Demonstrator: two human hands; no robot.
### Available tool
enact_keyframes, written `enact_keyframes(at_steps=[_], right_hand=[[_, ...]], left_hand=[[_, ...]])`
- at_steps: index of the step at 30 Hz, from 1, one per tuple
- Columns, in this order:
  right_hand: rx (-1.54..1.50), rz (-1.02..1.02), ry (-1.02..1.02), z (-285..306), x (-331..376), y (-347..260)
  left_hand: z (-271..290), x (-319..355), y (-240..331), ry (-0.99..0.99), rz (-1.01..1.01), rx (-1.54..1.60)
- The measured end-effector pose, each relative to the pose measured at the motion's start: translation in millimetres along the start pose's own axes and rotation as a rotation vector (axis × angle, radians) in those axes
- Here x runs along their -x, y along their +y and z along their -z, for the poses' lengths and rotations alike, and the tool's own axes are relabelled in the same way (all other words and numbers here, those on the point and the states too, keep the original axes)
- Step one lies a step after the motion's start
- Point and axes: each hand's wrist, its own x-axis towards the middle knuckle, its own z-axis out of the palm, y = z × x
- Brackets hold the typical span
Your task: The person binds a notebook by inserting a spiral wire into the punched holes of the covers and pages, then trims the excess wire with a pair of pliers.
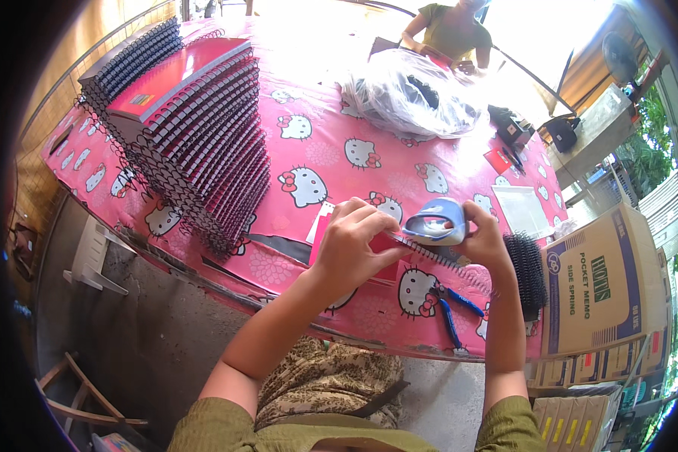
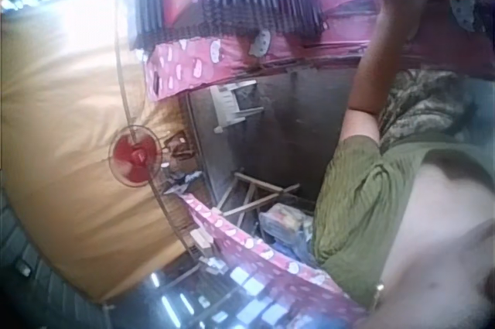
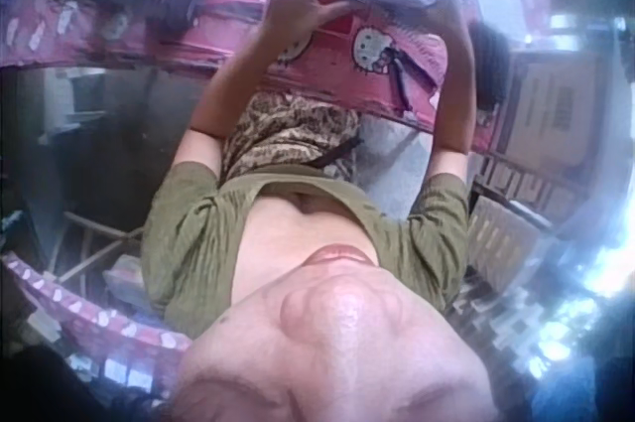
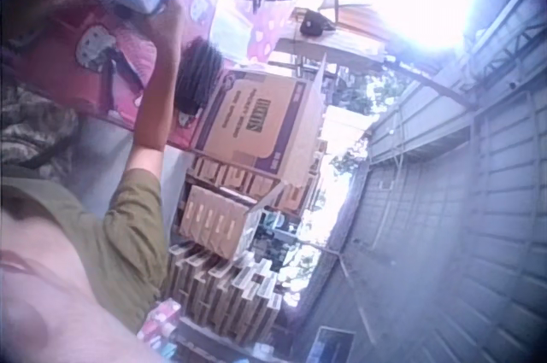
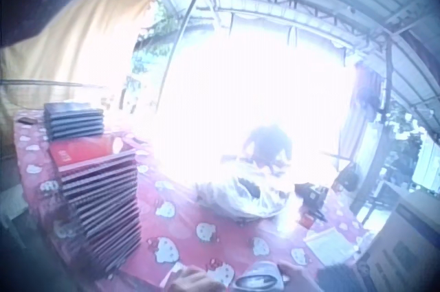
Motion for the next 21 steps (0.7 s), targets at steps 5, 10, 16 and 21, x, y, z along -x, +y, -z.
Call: enact_keyframes(at_steps=[5,10,16,21], right_hand=[[0.002,0.116,0.021,-12.2,-16.8,1.8],[-0.166,0.052,0.055,-18.2,-19.1,-8.9],[-0.423,0.001,-0.024,-23.1,-29.4,-22.3],[-0.017,0.012,-0.013,-20.7,-46.1,-22.8]], left_hand=[[3.0,-12.3,-0.4,-0.069,0.076,0.041],[14.2,-8.0,-6.5,0.034,0.192,0.021],[17.5,4.2,-15.1,0.096,0.609,0.427],[11.0,9.5,-23.9,0.173,0.521,0.49]])
